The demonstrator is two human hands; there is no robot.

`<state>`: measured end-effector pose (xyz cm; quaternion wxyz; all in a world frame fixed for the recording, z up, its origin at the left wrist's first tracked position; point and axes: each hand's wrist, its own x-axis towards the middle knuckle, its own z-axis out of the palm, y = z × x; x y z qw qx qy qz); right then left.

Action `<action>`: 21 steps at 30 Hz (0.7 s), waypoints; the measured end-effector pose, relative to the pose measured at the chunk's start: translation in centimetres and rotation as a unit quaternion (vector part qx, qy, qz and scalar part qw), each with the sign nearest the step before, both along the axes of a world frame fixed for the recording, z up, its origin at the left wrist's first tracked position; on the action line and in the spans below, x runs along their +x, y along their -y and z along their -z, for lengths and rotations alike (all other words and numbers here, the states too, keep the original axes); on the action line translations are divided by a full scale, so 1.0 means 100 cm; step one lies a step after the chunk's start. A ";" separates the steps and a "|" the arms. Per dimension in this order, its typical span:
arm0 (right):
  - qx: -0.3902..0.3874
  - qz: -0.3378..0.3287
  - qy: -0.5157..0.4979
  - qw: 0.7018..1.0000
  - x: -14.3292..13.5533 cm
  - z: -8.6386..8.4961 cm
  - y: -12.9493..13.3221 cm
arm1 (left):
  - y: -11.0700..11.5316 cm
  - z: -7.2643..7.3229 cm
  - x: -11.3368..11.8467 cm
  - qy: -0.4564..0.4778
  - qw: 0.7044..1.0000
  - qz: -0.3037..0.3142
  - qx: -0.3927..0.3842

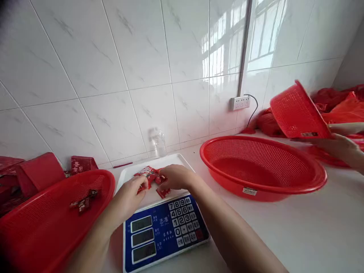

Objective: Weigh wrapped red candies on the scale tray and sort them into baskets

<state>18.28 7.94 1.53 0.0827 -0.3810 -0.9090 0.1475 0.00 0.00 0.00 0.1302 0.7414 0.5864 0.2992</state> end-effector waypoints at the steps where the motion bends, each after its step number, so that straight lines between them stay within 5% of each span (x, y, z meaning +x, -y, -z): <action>1: 0.007 0.004 -0.001 1.000 -0.002 0.002 0.000 | 0.001 -0.002 -0.001 0.002 1.000 -0.009 0.006; 7: 0.043 0.058 -0.052 0.996 -0.008 0.008 -0.001 | 0.003 -0.010 -0.006 0.058 0.996 -0.049 0.036; 12: 0.035 0.085 -0.169 0.981 0.002 -0.002 -0.002 | 0.003 -0.013 -0.005 0.163 0.985 -0.020 0.042; 17: -0.024 0.082 -0.291 0.953 0.003 -0.003 -0.005 | 0.009 -0.022 0.000 0.374 0.927 0.027 0.001; 21: -0.065 0.069 -0.344 0.934 0.001 0.003 -0.008 | 0.015 -0.028 0.003 0.444 0.896 0.026 0.004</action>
